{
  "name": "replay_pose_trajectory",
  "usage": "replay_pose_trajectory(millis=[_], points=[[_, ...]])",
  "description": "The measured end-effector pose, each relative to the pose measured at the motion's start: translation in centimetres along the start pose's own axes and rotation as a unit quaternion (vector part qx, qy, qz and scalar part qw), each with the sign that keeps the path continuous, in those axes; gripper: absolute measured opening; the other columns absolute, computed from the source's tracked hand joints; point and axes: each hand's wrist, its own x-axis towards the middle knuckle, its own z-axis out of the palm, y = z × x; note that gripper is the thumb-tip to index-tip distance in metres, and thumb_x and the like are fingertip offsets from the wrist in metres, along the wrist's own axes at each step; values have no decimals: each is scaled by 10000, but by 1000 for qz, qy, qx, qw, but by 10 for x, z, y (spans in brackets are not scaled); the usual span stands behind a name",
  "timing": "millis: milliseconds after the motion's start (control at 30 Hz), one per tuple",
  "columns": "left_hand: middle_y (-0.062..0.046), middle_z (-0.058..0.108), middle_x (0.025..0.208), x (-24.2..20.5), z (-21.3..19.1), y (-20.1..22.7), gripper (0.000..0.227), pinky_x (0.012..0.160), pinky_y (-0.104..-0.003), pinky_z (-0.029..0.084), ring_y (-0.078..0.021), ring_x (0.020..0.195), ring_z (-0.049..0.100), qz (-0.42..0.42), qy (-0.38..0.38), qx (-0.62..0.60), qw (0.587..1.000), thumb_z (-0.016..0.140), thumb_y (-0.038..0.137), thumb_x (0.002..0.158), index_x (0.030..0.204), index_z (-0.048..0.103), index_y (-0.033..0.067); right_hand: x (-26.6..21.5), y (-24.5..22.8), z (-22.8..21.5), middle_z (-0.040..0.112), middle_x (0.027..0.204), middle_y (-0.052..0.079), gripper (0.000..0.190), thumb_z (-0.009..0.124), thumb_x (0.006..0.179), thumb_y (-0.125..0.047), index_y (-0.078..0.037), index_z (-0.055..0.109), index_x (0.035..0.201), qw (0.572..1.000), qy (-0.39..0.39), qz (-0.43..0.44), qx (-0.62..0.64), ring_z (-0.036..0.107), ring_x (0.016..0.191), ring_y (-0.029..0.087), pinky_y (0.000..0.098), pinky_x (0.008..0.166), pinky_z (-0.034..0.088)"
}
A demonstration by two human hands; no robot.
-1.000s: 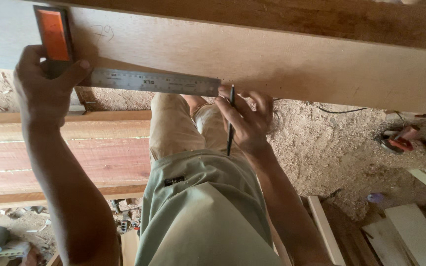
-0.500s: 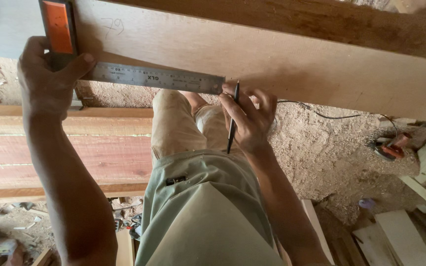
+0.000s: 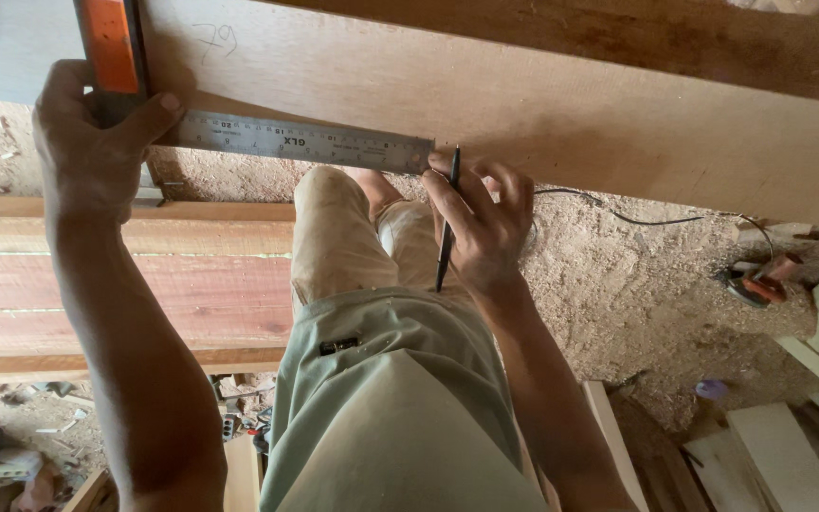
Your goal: The person uses a try square and a metal ruler to measure and mark a long wooden plank with a pen. They repeatedly position the tools to draw straight lines and write numbers on the wood surface.
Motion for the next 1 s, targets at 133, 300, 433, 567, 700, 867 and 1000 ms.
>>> replay_pose_trajectory(millis=[133,300,433,567,700,867,1000], points=[[-88,727,999,3,-2,-13,364,811,-303,646,-146,911,746,55,-26,-24,998,848,72,968,1229,601,20,2,-2,-5,778,1185,-1,156,796,977,-155,-141,747,1124,1000,-10,4,7,615,1039,221,397,912,443],[-114,748,1022,4,-1,-14,385,798,-307,619,-156,912,745,47,-31,-36,998,860,47,981,1261,598,8,2,-2,-3,779,1182,-5,141,792,975,-144,-151,750,1110,1000,-8,8,7,612,1038,222,393,902,438],[-63,716,914,3,0,-10,345,736,-283,619,-118,824,717,21,-11,-42,999,836,96,905,1149,598,45,-6,3,3,782,1175,-18,115,777,996,-165,-170,748,1108,1000,0,5,5,623,1027,198,381,908,444],[-69,732,960,5,-1,-13,336,775,-306,659,-145,884,749,32,-23,-23,999,820,75,954,1208,605,32,-16,12,16,788,1163,-34,123,759,1000,-191,-195,744,1121,1000,11,-8,-11,633,1012,183,360,880,447],[-86,712,1011,5,-3,-19,352,813,-300,678,-146,922,750,47,-37,-24,998,827,64,979,1260,619,20,-21,18,22,791,1149,-38,148,766,993,-198,-210,733,1137,999,23,-22,-18,631,987,173,358,844,451],[-35,726,972,11,-3,-22,426,714,-290,582,-99,814,672,-22,-14,38,999,886,185,913,1229,625,71,-19,13,17,775,1171,-34,167,788,988,-192,-180,730,1144,1000,20,-18,-16,628,1003,193,367,842,450],[-21,693,962,15,1,-28,440,717,-283,561,-93,796,627,5,-14,-6,1000,893,218,891,1212,628,74,-11,8,10,768,1201,-12,202,786,949,-171,-160,732,1143,1000,22,-16,-3,621,1038,212,398,891,474]])
